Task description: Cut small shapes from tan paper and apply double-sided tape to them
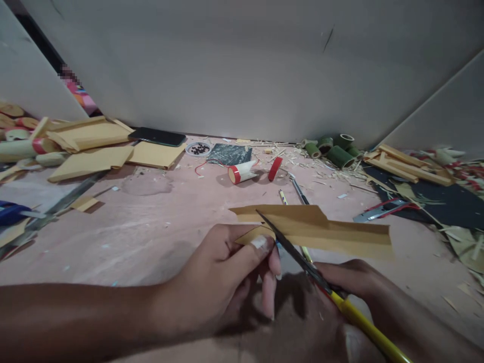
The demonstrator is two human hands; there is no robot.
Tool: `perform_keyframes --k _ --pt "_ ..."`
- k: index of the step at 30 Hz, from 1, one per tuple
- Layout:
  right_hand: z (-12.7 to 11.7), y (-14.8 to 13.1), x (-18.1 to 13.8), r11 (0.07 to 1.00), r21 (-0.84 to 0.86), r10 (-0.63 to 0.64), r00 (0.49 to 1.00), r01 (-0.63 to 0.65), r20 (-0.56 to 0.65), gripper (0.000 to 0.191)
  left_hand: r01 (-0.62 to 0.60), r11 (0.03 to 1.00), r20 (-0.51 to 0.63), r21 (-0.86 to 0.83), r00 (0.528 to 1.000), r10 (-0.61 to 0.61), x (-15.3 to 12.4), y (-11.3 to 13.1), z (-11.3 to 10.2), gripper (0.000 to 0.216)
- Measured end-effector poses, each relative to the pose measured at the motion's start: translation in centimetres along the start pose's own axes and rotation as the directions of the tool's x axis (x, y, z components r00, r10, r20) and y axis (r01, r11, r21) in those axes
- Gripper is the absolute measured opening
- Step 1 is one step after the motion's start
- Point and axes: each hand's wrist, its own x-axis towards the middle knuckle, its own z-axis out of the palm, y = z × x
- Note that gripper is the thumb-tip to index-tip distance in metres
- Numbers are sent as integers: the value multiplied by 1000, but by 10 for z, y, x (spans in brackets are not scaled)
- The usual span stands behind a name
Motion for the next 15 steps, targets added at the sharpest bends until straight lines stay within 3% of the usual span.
perform_keyframes --k 7,15 --pt "-8 3 -1 993 -108 -61 996 54 -70 57 -33 990 26 137 999 30 1 1 -4 34" --pt "-19 29 5 993 -117 12 990 5 142 42 -4 991 52 131 999 -3 0 -2 -8 37"
